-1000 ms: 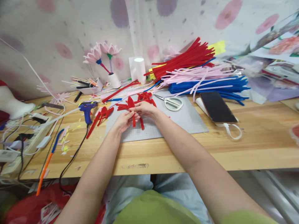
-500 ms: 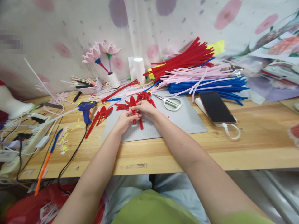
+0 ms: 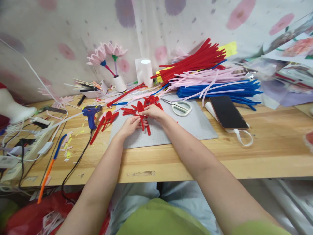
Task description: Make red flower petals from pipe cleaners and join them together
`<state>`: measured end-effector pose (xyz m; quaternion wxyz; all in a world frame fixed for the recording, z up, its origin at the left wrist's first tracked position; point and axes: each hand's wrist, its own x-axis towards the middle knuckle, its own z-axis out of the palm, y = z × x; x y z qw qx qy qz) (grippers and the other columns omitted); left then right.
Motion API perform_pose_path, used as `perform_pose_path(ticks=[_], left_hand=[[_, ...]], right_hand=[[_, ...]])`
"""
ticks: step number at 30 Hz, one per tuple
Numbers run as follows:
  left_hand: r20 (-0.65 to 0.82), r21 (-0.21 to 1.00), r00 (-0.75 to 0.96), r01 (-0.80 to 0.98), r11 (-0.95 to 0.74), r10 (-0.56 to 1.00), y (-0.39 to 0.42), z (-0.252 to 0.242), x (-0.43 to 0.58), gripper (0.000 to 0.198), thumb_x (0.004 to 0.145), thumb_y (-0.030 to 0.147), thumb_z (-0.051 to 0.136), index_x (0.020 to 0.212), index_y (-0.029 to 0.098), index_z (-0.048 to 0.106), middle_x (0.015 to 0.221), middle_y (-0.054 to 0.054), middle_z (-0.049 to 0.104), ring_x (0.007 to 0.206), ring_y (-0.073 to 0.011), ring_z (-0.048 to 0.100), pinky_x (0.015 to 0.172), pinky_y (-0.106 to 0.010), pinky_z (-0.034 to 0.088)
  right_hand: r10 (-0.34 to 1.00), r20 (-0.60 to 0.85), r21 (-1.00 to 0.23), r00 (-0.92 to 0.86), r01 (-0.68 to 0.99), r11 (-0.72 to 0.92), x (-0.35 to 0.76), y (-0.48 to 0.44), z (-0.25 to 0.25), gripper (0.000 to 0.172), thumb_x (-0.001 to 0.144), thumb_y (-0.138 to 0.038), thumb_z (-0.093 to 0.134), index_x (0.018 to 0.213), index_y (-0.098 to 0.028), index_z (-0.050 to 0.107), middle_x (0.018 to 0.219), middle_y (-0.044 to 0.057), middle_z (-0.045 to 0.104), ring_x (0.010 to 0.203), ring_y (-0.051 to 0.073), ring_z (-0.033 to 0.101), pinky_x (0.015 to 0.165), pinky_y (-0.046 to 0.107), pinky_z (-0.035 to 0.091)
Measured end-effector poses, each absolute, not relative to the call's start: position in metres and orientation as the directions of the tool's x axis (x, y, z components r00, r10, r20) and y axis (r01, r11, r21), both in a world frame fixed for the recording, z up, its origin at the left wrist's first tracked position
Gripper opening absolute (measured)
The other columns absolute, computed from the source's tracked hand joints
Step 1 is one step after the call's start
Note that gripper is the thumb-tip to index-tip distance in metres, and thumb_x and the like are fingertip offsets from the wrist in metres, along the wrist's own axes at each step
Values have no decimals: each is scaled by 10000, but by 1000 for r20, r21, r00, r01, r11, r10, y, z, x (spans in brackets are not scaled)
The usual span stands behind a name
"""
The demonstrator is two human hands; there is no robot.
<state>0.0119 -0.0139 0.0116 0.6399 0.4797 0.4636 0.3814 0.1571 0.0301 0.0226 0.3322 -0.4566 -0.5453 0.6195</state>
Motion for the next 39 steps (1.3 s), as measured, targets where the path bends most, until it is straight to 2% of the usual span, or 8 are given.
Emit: perform_pose_path(ticks=[7, 10, 13, 16, 20, 28, 31, 39], left_hand=[[16, 999, 40, 49, -18, 999, -8, 1, 10, 118, 752, 269, 588, 718, 157, 585, 645, -5, 628, 572, -117, 602, 617, -246, 498], [2, 1000, -145, 10, -1, 989, -6, -1, 15, 180, 707, 291, 644, 790, 155, 561, 696, -4, 624, 570, -106, 599, 599, -244, 499], [-132, 986, -269, -134, 98, 954, -8, 3, 21, 280, 683, 320, 674, 838, 141, 525, 712, -17, 622, 553, -106, 609, 586, -250, 505], [-271, 940, -151, -254, 228, 951, -11, 12, 27, 275, 747, 371, 602, 800, 109, 538, 642, -40, 617, 549, -119, 621, 598, -263, 517], [-261, 925, -113, -313, 215, 959, -15, 19, 34, 228, 840, 299, 475, 761, 100, 554, 574, -29, 599, 554, -113, 625, 629, -274, 537], [-160, 954, -114, -274, 124, 981, -16, 15, 37, 210, 833, 297, 489, 740, 116, 539, 558, 5, 563, 459, -74, 560, 580, -269, 546], [-168, 942, -94, -308, 132, 981, -16, 15, 38, 180, 831, 273, 496, 744, 120, 532, 559, 16, 553, 471, -64, 552, 607, -267, 547], [-296, 815, 22, -515, 265, 955, -16, 22, 31, 159, 830, 176, 501, 701, 109, 565, 538, 36, 506, 444, -14, 456, 620, -191, 521]], right_hand=[[872, -224, -948, -435, -111, -299, 156, 33, 16, 417, 544, -299, 760, 520, -172, 364, 376, -109, 253, 348, 7, 178, 371, 199, 64], [884, -195, -931, -425, -204, -304, 153, 33, 14, 447, 552, -284, 759, 511, -176, 327, 379, -109, 248, 348, 5, 183, 362, 190, 72], [919, -192, -930, -344, -236, -283, 146, 29, 18, 423, 572, -263, 749, 502, -174, 341, 366, -106, 268, 337, 7, 191, 346, 188, 103], [946, -195, -932, -259, -252, -262, 137, 23, 23, 330, 576, -239, 746, 529, -153, 431, 369, -87, 352, 334, 18, 270, 339, 186, 186], [966, -179, -938, -186, -264, -224, 129, 17, 22, 256, 565, -249, 754, 626, -115, 545, 446, -31, 507, 387, 50, 421, 369, 188, 301], [987, -104, -970, -124, -205, -128, 130, 17, 22, 316, 563, -299, 756, 535, -134, 488, 395, -56, 451, 356, 38, 393, 337, 177, 263], [983, -123, -962, -139, -228, -153, 130, 14, 27, 347, 552, -314, 763, 529, -143, 462, 377, -66, 422, 336, 37, 370, 321, 181, 238], [956, -176, -917, -234, -315, -246, 132, 18, 26, 282, 548, -265, 770, 601, -110, 540, 459, -21, 530, 394, 46, 450, 378, 180, 333]])
